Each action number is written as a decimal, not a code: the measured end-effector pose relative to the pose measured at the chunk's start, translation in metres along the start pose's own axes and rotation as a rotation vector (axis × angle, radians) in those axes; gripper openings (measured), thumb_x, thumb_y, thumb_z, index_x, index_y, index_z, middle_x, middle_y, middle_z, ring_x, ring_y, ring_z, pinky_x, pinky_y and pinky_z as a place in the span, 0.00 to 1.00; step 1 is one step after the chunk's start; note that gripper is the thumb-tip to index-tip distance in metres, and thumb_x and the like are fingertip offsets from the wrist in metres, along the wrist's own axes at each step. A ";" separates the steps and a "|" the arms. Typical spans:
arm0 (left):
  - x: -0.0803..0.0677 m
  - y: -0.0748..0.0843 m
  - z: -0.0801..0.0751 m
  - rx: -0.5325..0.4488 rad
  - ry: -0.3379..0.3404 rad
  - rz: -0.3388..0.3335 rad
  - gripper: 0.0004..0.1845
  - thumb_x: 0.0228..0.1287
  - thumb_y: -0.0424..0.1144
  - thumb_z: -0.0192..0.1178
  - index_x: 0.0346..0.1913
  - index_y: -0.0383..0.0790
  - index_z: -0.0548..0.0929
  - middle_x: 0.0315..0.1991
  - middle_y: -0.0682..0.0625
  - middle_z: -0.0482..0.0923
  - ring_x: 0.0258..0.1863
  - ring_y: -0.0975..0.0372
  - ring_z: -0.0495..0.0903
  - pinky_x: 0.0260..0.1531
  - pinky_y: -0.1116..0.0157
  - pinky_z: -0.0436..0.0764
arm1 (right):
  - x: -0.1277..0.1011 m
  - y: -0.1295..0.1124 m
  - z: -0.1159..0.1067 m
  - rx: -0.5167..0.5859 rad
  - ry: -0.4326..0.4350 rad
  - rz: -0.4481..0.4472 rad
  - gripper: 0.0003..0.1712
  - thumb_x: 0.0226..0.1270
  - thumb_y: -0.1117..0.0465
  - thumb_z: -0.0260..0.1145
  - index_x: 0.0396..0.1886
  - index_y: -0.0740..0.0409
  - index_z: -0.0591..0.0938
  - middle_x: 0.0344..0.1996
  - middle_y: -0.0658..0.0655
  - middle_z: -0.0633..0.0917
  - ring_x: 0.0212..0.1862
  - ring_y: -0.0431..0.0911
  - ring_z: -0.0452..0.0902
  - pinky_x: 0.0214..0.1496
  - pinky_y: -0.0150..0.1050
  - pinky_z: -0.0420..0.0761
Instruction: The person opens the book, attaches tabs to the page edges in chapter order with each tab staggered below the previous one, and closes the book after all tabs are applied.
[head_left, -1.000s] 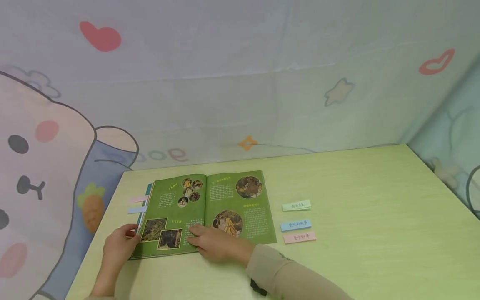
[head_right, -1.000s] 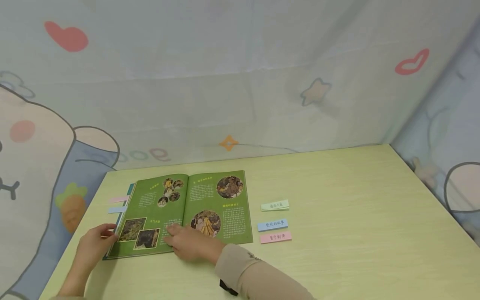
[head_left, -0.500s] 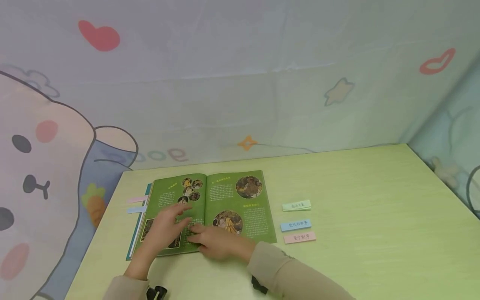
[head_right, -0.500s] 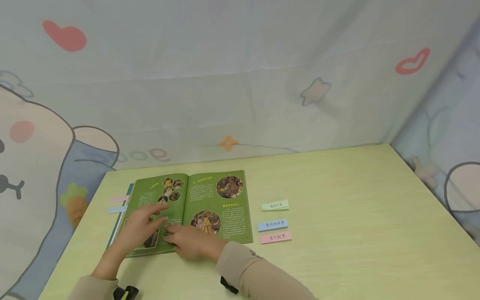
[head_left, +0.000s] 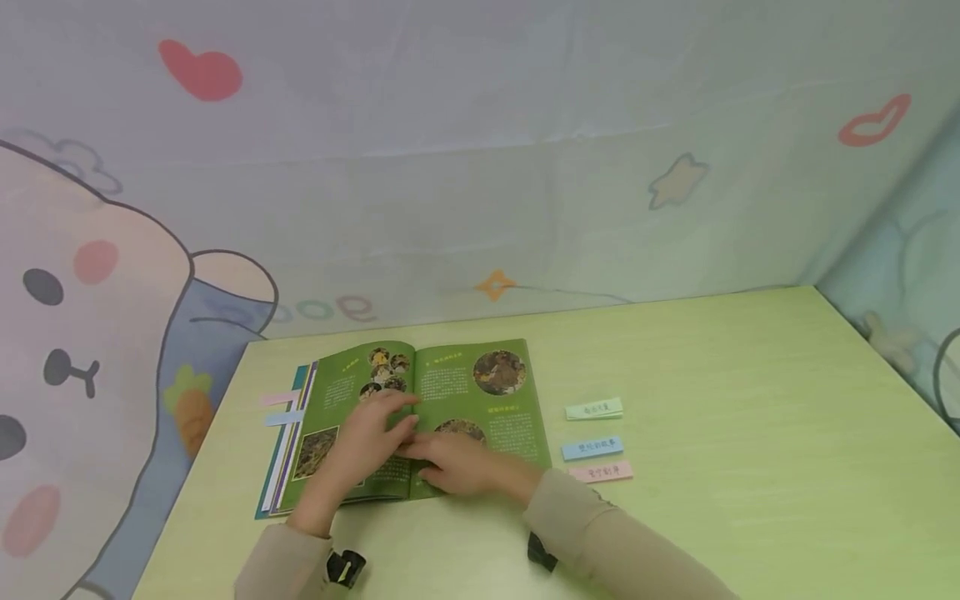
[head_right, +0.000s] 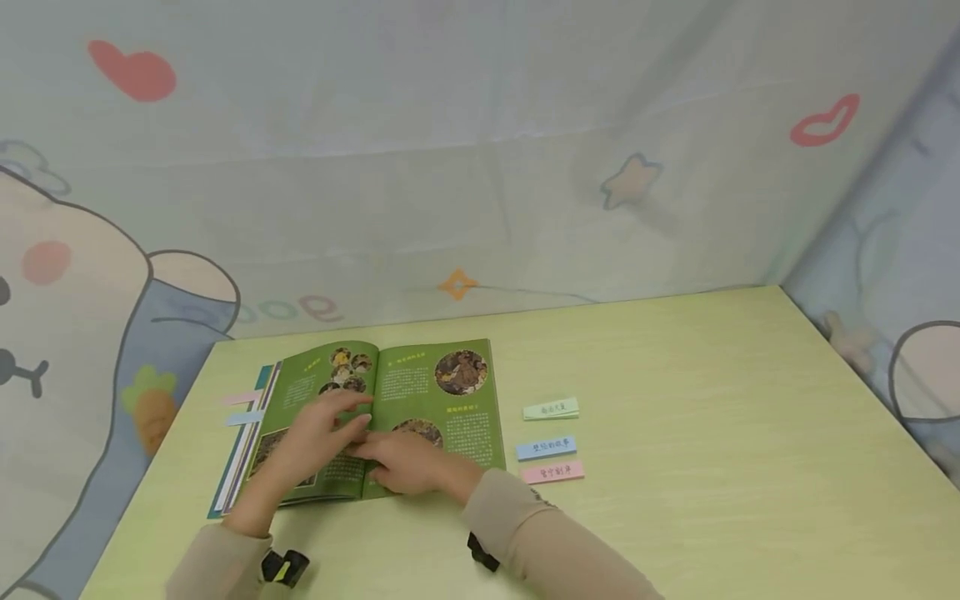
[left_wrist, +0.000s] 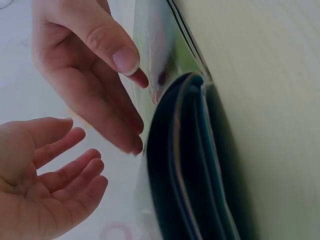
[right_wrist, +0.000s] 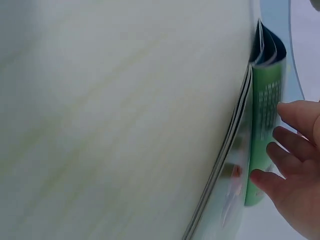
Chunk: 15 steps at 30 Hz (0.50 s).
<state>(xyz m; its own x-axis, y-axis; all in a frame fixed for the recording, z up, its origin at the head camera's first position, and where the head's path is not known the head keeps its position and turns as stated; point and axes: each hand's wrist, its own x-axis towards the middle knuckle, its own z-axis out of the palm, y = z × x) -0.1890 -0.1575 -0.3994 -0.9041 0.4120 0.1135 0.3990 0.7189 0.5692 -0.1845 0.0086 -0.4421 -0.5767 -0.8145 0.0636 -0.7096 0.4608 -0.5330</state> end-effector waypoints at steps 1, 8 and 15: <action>0.001 0.001 0.001 0.002 0.003 0.004 0.16 0.64 0.35 0.59 0.53 0.35 0.79 0.53 0.41 0.76 0.53 0.48 0.74 0.49 0.49 0.74 | -0.002 0.002 -0.002 -0.009 0.014 0.002 0.26 0.66 0.69 0.57 0.64 0.61 0.70 0.64 0.56 0.70 0.64 0.46 0.64 0.63 0.34 0.67; 0.006 0.010 0.006 0.022 0.000 0.029 0.15 0.63 0.36 0.60 0.52 0.36 0.80 0.50 0.43 0.77 0.49 0.51 0.77 0.45 0.53 0.77 | -0.021 0.022 -0.019 0.137 0.084 0.008 0.20 0.67 0.72 0.55 0.59 0.69 0.73 0.58 0.62 0.75 0.55 0.51 0.74 0.57 0.36 0.73; 0.012 0.019 0.020 0.058 -0.043 0.047 0.15 0.61 0.34 0.62 0.50 0.36 0.81 0.48 0.43 0.77 0.45 0.52 0.78 0.41 0.55 0.79 | -0.046 0.043 -0.041 0.183 0.167 0.167 0.24 0.67 0.70 0.55 0.63 0.65 0.70 0.61 0.61 0.73 0.62 0.53 0.67 0.62 0.45 0.68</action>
<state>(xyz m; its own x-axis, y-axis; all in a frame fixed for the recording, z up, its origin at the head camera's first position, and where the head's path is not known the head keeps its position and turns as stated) -0.1892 -0.1274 -0.4037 -0.8774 0.4685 0.1034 0.4501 0.7291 0.5155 -0.2048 0.0804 -0.4333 -0.7485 -0.6567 0.0922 -0.5234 0.4996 -0.6902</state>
